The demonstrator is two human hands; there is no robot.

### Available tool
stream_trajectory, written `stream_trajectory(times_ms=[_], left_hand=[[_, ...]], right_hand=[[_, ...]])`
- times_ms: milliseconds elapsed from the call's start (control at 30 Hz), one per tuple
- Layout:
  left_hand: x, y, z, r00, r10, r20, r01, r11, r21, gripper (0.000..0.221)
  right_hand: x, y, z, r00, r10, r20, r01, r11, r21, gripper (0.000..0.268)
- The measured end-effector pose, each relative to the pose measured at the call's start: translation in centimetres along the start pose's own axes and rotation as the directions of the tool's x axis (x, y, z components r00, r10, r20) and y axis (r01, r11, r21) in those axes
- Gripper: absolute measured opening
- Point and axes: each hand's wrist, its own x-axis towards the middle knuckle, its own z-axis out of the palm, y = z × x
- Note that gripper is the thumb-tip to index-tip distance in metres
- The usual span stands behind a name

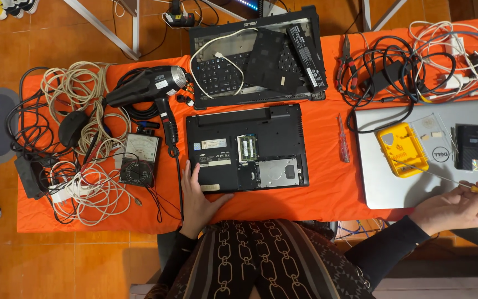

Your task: Disassembling and inspecting laptop components using a screwdriver.

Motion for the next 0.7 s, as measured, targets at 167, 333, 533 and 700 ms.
stream_trajectory(times_ms=[167,333,533,700], left_hand=[[-0.1,0.3,-0.1,1.0,-0.011,0.013,0.011,1.0,0.007,0.119],[-0.1,0.6,-0.2,0.999,-0.032,0.028,0.032,0.999,0.014,0.118],[-0.2,0.4,0.0,0.999,0.037,-0.003,-0.037,0.999,0.034,0.117],[-0.3,0.4,0.1,0.999,0.047,-0.017,-0.046,0.998,0.034,0.116]], right_hand=[[-0.4,-0.2,0.7,1.0,-0.004,-0.019,0.003,1.0,-0.02,0.026],[-0.6,-0.8,1.4,1.0,-0.016,-0.024,0.015,0.999,-0.041,0.022],[-1.1,-1.4,2.1,0.999,0.025,-0.045,-0.026,0.999,-0.02,0.02],[-1.0,-1.1,1.6,0.996,0.047,-0.07,-0.047,0.999,0.013,0.02]])
